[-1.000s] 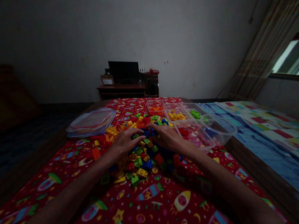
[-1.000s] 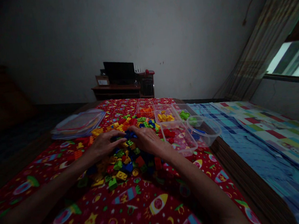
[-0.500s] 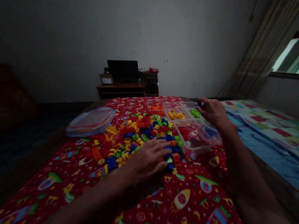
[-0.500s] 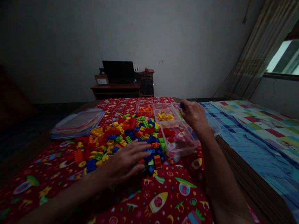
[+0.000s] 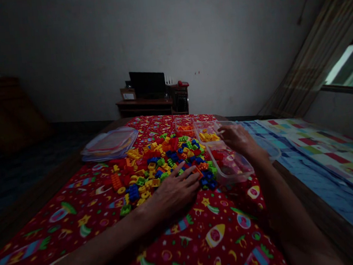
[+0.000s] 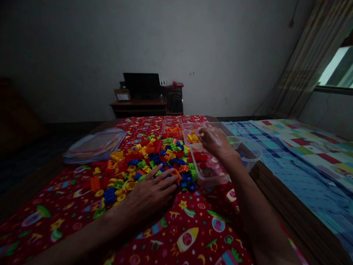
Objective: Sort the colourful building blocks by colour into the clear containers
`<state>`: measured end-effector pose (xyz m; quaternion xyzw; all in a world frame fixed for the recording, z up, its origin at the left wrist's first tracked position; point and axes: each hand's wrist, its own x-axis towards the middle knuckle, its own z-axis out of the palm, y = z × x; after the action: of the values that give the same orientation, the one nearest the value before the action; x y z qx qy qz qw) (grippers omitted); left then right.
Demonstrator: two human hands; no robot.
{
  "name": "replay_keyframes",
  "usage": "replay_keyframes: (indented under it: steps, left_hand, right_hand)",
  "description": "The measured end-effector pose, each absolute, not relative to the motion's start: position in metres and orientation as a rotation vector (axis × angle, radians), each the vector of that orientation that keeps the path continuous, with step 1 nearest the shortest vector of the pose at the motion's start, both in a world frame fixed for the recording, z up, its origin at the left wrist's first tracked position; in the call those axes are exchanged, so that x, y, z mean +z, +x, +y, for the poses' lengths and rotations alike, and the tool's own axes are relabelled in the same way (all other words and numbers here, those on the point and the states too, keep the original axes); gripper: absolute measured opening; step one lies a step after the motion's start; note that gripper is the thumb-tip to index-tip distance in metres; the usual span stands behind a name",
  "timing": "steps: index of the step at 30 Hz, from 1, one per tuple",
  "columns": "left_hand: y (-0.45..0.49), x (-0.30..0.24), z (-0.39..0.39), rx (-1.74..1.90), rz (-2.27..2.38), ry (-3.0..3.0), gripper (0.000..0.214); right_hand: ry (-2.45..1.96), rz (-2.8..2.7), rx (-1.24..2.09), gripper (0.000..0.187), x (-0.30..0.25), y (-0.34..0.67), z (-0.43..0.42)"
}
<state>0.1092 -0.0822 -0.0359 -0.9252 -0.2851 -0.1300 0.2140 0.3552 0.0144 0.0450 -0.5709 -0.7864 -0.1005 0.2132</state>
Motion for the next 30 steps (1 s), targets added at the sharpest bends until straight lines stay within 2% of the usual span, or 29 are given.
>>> replay_keyframes:
  steps: [5,9,12,14,17,20,25,30]
  left_hand:
    - [0.085,-0.024,-0.061,-0.557,-1.029,-2.613,0.021]
    - [0.048,-0.012,-0.034,-0.836,-1.268,-2.721,0.029]
    - [0.003,0.0,-0.015,-0.959,-1.596,-2.549,0.03]
    - [-0.034,0.005,-0.006,-0.904,-1.834,-2.406,0.03]
    - [-0.086,0.005,0.0,-0.611,-2.19,-2.386,0.036]
    - [-0.109,-0.007,0.003,-0.388,-2.35,-2.319,0.034]
    - [-0.076,-0.029,0.005,-0.425,-2.158,-2.42,0.038]
    - [-0.034,-0.027,0.0,-0.609,-2.126,-2.5,0.049]
  right_hand:
    - [-1.28,-2.481,-0.273,0.02,0.019,0.312,0.003]
    - [-1.266,-2.566,-0.228,0.019,0.011,0.297,-0.002]
    - [-1.293,-2.579,-0.211,0.021,0.013,0.294,-0.003]
    - [-1.283,-2.574,-0.209,0.02,0.015,0.293,-0.004]
    - [-1.302,-2.586,-0.195,0.019,0.017,0.292,-0.006]
    - [-1.317,-2.6,-0.208,0.019,0.017,0.291,-0.008]
    - [-1.308,-2.617,-0.23,0.02,0.012,0.293,-0.005]
    - [-1.287,-2.66,-0.2,0.021,0.005,0.293,0.0]
